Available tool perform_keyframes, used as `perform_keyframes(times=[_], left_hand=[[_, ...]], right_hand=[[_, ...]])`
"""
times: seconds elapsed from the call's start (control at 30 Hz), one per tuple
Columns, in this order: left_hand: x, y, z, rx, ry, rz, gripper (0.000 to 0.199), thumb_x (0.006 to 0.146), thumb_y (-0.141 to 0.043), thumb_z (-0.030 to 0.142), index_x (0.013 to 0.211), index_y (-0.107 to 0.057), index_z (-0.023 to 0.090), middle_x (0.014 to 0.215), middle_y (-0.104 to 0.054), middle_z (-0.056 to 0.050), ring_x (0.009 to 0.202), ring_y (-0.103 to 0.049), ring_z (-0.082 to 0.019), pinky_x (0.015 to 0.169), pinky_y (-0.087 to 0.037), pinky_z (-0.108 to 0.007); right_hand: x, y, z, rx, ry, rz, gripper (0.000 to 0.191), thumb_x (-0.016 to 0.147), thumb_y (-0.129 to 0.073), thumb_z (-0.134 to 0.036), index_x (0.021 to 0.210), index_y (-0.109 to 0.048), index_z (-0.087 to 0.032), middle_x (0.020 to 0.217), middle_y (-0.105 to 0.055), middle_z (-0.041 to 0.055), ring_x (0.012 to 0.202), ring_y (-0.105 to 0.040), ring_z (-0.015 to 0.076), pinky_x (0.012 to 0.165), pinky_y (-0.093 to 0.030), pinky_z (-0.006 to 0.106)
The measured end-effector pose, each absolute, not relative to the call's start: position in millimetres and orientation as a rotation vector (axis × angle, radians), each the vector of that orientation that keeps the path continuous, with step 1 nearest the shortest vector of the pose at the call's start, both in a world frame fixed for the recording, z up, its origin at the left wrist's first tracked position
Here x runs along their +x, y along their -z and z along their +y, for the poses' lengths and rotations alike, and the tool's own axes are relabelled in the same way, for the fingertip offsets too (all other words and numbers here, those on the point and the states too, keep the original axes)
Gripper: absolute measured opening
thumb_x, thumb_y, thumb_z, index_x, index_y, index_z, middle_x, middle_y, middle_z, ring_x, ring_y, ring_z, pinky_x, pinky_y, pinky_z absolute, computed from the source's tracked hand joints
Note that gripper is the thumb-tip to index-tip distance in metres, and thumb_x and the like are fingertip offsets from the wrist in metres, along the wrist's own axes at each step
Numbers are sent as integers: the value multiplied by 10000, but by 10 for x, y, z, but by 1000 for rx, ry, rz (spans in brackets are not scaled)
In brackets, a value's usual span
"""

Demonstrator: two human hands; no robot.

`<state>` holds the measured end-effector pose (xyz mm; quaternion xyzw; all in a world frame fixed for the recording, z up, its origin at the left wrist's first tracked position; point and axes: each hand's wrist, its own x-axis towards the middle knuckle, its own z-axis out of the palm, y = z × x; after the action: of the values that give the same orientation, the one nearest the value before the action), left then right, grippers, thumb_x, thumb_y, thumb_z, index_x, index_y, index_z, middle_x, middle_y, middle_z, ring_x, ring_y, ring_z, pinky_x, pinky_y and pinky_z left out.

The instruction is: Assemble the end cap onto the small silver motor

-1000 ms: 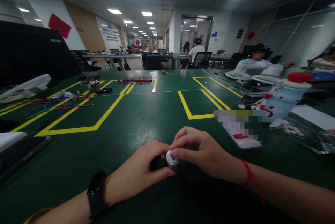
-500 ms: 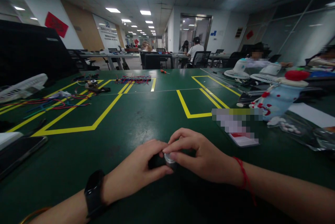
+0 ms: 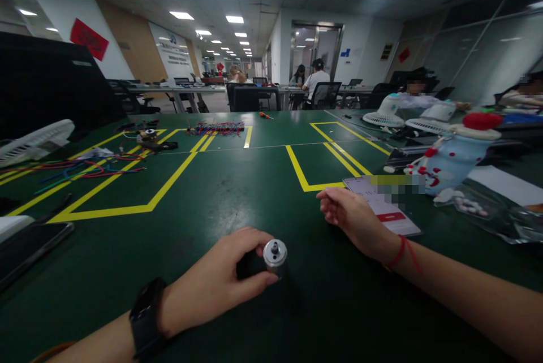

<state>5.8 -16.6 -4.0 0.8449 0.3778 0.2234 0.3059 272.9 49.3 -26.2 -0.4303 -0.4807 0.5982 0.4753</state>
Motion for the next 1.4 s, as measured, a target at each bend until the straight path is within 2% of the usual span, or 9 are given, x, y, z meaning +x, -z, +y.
perform_keyframes(times=[0.17, 0.27, 0.33, 0.47, 0.63, 1.07, 1.17, 1.33, 1.4], left_hand=[[65, 45, -156, 2244, -583, 1020, 293, 835, -652, 206, 1102, -542, 259, 1053, -612, 4, 937, -565, -190, 825, -430, -299], [72, 38, -158, 2245, -580, 1028, 275, 833, -653, 204, 1083, -548, 250, 1032, -615, 3, 922, -567, -191, 816, -431, -300], [76, 35, -159, 2250, -583, 1029, 259, 833, -651, 206, 1068, -551, 244, 1015, -615, 2, 906, -567, -190, 801, -432, -299], [75, 45, -156, 2258, -578, 1026, 234, 836, -648, 224, 1049, -550, 231, 997, -609, -4, 884, -563, -191, 777, -433, -303], [70, 67, -152, 2257, -584, 1047, 250, 824, -658, 240, 1046, -545, 220, 979, -602, -15, 867, -557, -198, 756, -435, -310], [78, 42, -148, 2235, -566, 1035, 240, 826, -648, 199, 1047, -561, 236, 994, -615, -8, 875, -568, -195, 769, -446, -306], [78, 48, -143, 2234, -568, 1020, 253, 827, -647, 198, 1059, -558, 241, 1017, -615, -12, 893, -567, -199, 783, -448, -309], [59, 49, -144, 2237, -572, 1028, 279, 833, -647, 202, 1090, -549, 251, 1034, -612, -12, 915, -565, -200, 808, -445, -320], [50, 48, -147, 2231, -569, 1033, 279, 833, -651, 209, 1089, -550, 252, 1032, -612, -10, 912, -566, -199, 802, -447, -319]], right_hand=[[2640, 143, 370, -1171, -1211, -1638, 251, 888, -496, -379, 877, -651, -182, 766, -583, 11, 636, -509, 114, 557, -386, 254], [2557, 35, 264, -1041, -990, -2163, 113, 836, -575, -233, 846, -680, -191, 852, -614, 26, 785, -557, 148, 720, -433, 298], [2490, -25, 194, -940, -913, -2268, 131, 820, -578, -164, 893, -680, -203, 948, -612, 34, 871, -565, 158, 781, -440, 306], [2317, -113, 58, -949, -781, -2147, 189, 809, -644, -275, 994, -663, -239, 1130, -549, 43, 1051, -521, 184, 886, -425, 333], [2209, -185, -2, -936, -667, -2116, 101, 802, -659, -318, 869, -704, -258, 1229, -486, 31, 1184, -435, 214, 1004, -341, 387], [2598, -26, 100, -969, -807, -2494, 139, 759, -697, -337, 892, -736, -333, 1261, -533, 8, 1198, -414, 279, 984, -290, 513], [2612, -13, 145, -958, -1011, -2278, 177, 779, -678, -348, 940, -725, -294, 1245, -550, 29, 1182, -453, 251, 992, -321, 459], [2660, 148, 302, -1054, -1286, -1426, 199, 839, -597, -358, 926, -686, -202, 984, -653, 53, 945, -589, 183, 893, -426, 370], [2663, 185, 335, -1066, -1326, -1269, 206, 827, -605, -357, 930, -672, -192, 960, -653, 52, 909, -596, 174, 873, -442, 359]])
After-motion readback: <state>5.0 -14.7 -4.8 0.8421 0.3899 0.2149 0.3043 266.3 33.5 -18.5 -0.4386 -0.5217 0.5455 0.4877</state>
